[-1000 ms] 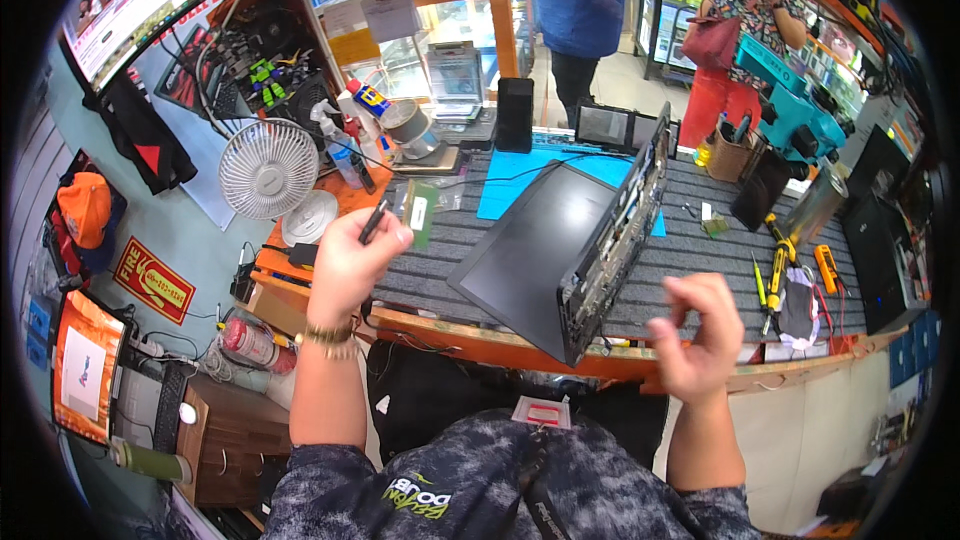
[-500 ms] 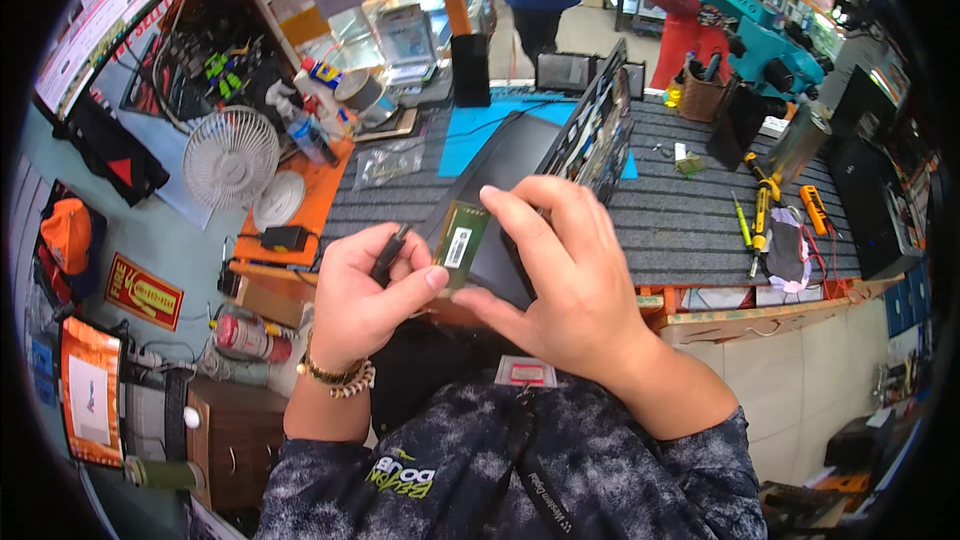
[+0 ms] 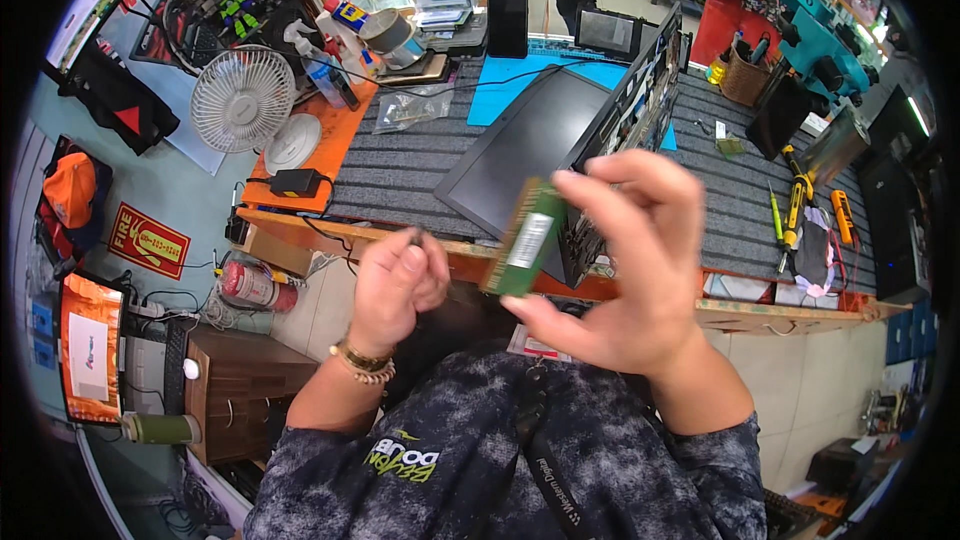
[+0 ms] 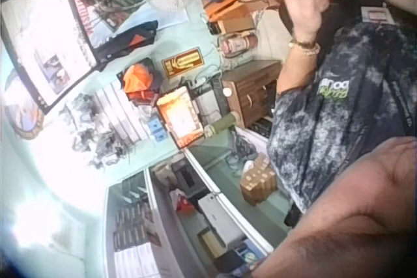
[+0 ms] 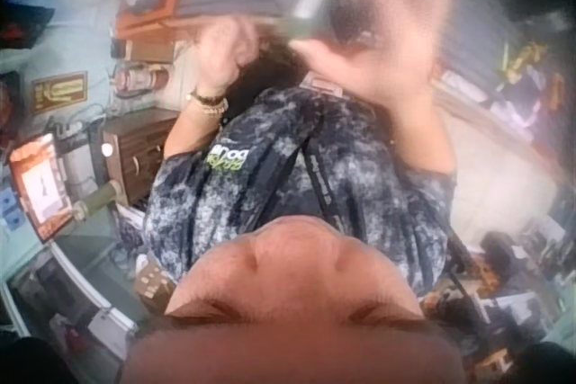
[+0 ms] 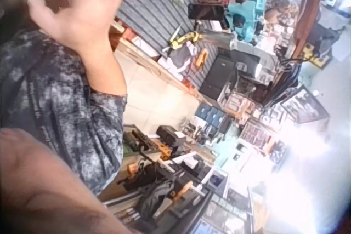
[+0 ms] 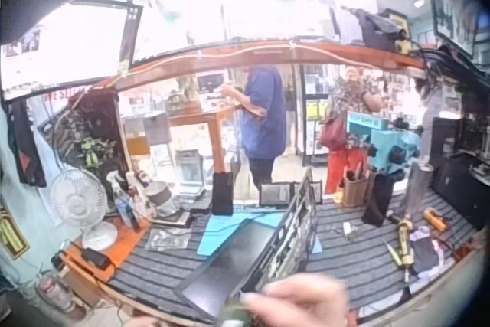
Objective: The person manipulates internal laptop components by disconnecting a ribbon cable, removing a small circuit board, and then installing a RAM module into a slot.
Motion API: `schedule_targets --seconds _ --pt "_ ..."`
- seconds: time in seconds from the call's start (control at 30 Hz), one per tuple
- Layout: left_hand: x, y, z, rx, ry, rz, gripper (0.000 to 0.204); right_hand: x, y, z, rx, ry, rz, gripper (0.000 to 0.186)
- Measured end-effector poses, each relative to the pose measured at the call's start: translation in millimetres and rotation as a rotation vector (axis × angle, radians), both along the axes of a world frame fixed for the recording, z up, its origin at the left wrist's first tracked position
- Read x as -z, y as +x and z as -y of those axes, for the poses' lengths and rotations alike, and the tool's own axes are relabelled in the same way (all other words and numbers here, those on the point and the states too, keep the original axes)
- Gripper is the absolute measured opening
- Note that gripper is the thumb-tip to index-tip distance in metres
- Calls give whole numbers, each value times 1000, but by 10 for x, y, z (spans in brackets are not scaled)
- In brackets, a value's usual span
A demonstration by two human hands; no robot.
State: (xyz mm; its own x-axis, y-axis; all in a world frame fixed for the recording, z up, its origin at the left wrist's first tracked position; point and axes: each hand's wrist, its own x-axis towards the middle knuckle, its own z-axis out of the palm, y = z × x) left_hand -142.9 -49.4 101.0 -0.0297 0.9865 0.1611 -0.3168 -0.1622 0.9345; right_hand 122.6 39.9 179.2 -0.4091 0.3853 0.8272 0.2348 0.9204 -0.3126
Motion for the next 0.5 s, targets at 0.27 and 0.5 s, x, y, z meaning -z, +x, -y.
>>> schedule_targets --seconds 0.27,0.5 --pt "-364 103 295 287 242 118 35 466 1086 -1267 149 -431 -591 71" --pt "-1115 291 -448 231 392 -16 37 1271 1030 -1621 87 -540 -337 66"
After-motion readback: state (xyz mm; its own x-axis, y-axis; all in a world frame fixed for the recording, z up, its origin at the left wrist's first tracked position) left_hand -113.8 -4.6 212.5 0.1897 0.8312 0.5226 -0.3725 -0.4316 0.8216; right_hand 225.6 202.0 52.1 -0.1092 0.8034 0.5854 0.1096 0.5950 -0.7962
